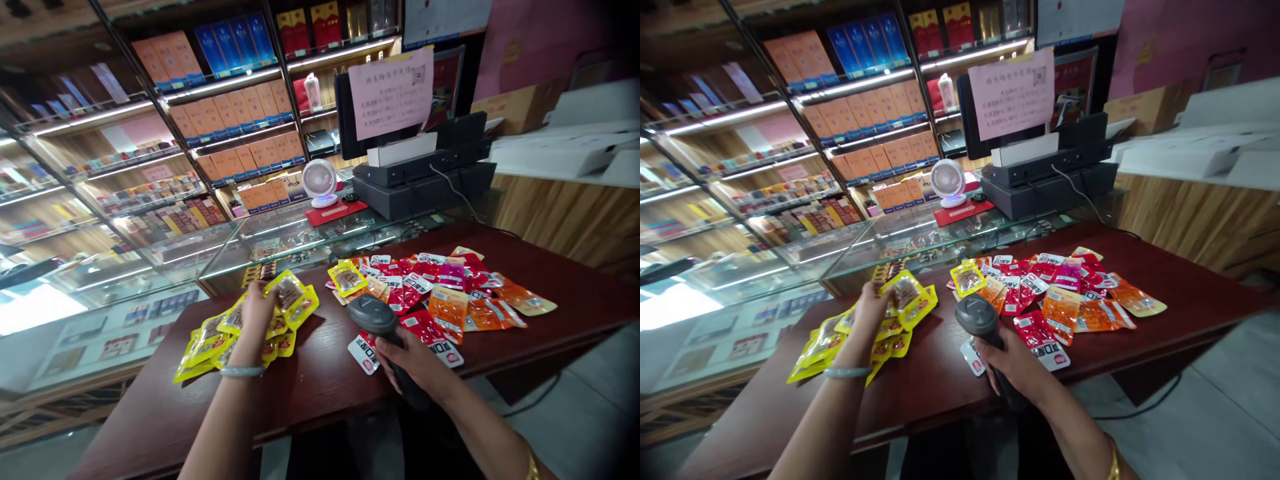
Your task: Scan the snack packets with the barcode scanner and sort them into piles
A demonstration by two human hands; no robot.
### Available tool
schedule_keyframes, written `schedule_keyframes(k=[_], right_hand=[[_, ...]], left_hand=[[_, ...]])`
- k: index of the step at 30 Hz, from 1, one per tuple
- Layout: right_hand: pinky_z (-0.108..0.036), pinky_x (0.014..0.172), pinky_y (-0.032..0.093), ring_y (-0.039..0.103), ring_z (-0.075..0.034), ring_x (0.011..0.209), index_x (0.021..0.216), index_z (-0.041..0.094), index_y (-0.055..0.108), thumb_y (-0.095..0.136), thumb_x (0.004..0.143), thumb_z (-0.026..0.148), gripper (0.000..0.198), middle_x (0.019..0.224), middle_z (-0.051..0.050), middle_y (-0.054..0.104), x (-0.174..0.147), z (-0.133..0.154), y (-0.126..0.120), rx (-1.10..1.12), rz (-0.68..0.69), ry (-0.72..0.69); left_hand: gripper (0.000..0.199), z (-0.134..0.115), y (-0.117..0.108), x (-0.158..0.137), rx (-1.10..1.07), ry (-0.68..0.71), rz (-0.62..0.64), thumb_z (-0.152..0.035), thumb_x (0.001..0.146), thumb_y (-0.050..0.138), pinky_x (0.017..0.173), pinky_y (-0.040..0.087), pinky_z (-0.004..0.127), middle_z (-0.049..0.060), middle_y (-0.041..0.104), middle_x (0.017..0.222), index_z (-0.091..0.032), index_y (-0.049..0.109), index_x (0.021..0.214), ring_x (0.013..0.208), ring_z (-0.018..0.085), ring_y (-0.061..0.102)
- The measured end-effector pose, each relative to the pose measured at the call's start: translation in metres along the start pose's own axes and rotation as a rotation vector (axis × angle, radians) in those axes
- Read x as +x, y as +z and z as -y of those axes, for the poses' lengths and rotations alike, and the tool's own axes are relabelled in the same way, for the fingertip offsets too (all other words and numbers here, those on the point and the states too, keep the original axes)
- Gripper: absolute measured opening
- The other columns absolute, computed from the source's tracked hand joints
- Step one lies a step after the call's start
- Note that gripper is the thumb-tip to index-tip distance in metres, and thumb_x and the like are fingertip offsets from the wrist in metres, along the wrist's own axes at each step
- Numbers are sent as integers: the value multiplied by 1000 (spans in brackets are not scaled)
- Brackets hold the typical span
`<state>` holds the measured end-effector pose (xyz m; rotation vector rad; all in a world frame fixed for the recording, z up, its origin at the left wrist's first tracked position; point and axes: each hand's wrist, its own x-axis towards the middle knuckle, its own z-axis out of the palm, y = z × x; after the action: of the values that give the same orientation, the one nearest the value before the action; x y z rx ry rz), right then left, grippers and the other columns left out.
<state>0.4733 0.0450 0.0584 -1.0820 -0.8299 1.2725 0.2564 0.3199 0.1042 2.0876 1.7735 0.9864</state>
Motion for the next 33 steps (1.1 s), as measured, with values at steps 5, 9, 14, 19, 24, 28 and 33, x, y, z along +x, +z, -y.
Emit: schedule_keyframes(k=[5, 9, 14, 19, 24, 28, 33], right_hand=[[-17, 33, 38, 43, -6, 33, 80, 22, 50, 74, 78, 69, 53, 50, 10, 49, 1, 0, -6, 41, -16, 3], [-17, 33, 38, 41, -6, 33, 89, 22, 52, 76, 78, 67, 52, 49, 11, 49, 0, 2, -9, 73, -33, -3], [-17, 33, 36, 43, -6, 33, 92, 21, 54, 74, 80, 68, 52, 49, 11, 50, -4, -3, -18, 38, -63, -9], [-17, 35, 37, 45, -7, 34, 86, 21, 53, 72, 83, 66, 50, 50, 10, 51, -6, -7, -27, 4, -72, -11], [-19, 35, 37, 45, -8, 34, 79, 22, 51, 71, 82, 68, 50, 47, 9, 49, -10, 2, -19, -50, -70, -19], [-20, 35, 38, 46, -9, 34, 83, 22, 53, 71, 81, 69, 50, 46, 10, 50, -11, 10, -7, -84, -38, -33], [-19, 34, 38, 48, -9, 33, 91, 21, 53, 71, 82, 67, 51, 50, 10, 54, -6, 6, 9, -100, -12, -33]], left_hand=[[54, -38, 23, -4, 284, 117, 21, -58, 91, 52, 109, 38, 45, 17, 65, 132, -19, 64, 125, 129, 34, 53], [74, -93, 85, -28, 362, 195, 333, -78, 89, 35, 102, 42, 50, 22, 69, 122, -17, 74, 106, 122, 40, 57], [68, -111, 129, -22, 335, 128, 433, -75, 77, 59, 101, 41, 53, 29, 67, 126, -13, 72, 103, 124, 45, 58], [31, -93, 136, -6, -266, -72, 472, -45, 70, 80, 80, 49, 36, 14, 74, 84, -19, 64, 74, 98, 33, 69], [30, -88, 127, -25, -548, -109, 474, -48, 85, 63, 56, 45, 25, 1, 64, 67, -18, 61, 86, 58, 15, 59], [29, -85, 110, -52, -782, -120, 435, -47, 86, 60, 56, 45, 23, -1, 64, 73, -20, 60, 96, 58, 12, 56], [22, -75, 95, -73, -919, -29, 328, -42, 88, 57, 63, 49, 25, 1, 67, 80, -21, 60, 96, 67, 14, 60]])
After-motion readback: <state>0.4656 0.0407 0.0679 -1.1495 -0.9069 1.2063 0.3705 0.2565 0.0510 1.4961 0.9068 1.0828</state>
